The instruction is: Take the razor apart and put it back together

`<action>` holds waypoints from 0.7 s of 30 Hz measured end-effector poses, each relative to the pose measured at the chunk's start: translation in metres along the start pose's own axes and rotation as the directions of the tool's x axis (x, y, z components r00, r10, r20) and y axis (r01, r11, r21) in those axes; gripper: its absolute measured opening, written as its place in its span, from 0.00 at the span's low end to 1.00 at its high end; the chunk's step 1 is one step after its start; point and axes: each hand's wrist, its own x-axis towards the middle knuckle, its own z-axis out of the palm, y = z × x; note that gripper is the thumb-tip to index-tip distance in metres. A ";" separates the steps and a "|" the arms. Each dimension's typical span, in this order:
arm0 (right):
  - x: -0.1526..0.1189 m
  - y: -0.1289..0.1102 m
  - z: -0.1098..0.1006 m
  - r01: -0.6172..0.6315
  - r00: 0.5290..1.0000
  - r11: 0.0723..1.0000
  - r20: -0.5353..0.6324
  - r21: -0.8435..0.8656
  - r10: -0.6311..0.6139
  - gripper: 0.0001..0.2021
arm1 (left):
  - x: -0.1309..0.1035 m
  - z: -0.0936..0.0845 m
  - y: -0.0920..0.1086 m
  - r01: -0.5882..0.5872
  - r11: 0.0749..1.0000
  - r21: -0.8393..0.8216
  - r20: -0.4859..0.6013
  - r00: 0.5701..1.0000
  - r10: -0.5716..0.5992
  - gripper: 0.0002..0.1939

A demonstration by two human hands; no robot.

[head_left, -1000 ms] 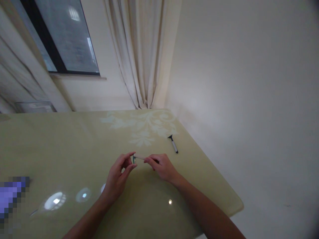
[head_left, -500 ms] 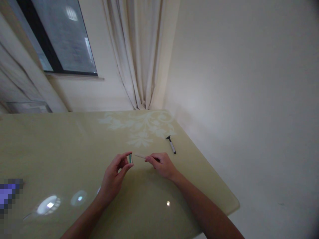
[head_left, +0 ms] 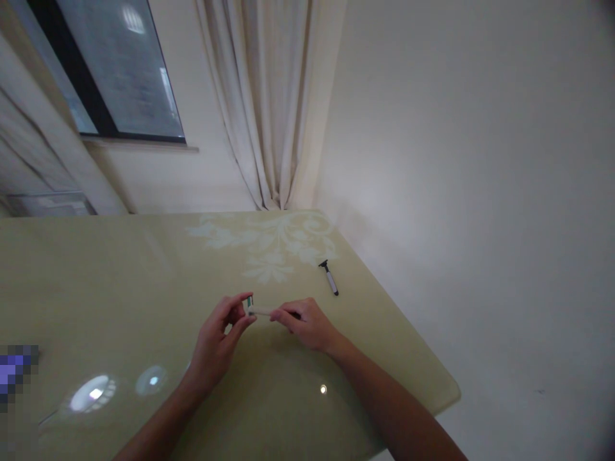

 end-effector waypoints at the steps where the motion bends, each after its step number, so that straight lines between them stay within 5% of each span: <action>1: 0.000 0.000 0.000 -0.001 1.000 1.000 -0.009 -0.013 0.001 0.26 | 0.000 0.000 0.000 0.001 1.000 0.004 -0.002 1.000 -0.001 0.18; 5: 0.001 0.003 -0.001 -0.061 0.993 0.998 -0.102 -0.027 0.058 0.27 | 0.000 0.000 0.001 0.009 1.000 0.018 0.009 1.000 -0.009 0.17; 10: 0.001 0.000 0.000 -0.037 0.999 0.999 -0.024 -0.010 0.036 0.27 | -0.001 0.001 0.000 0.030 0.999 0.015 0.007 1.000 -0.030 0.18; 15: 0.002 -0.001 0.000 -0.086 0.988 0.996 -0.130 -0.039 0.080 0.27 | -0.001 0.002 0.001 0.018 1.000 0.009 0.007 1.000 -0.018 0.17; 21: 0.002 0.000 0.001 -0.023 0.996 0.999 -0.086 -0.042 0.020 0.26 | -0.003 0.002 0.003 0.018 1.000 0.001 0.031 0.999 -0.019 0.17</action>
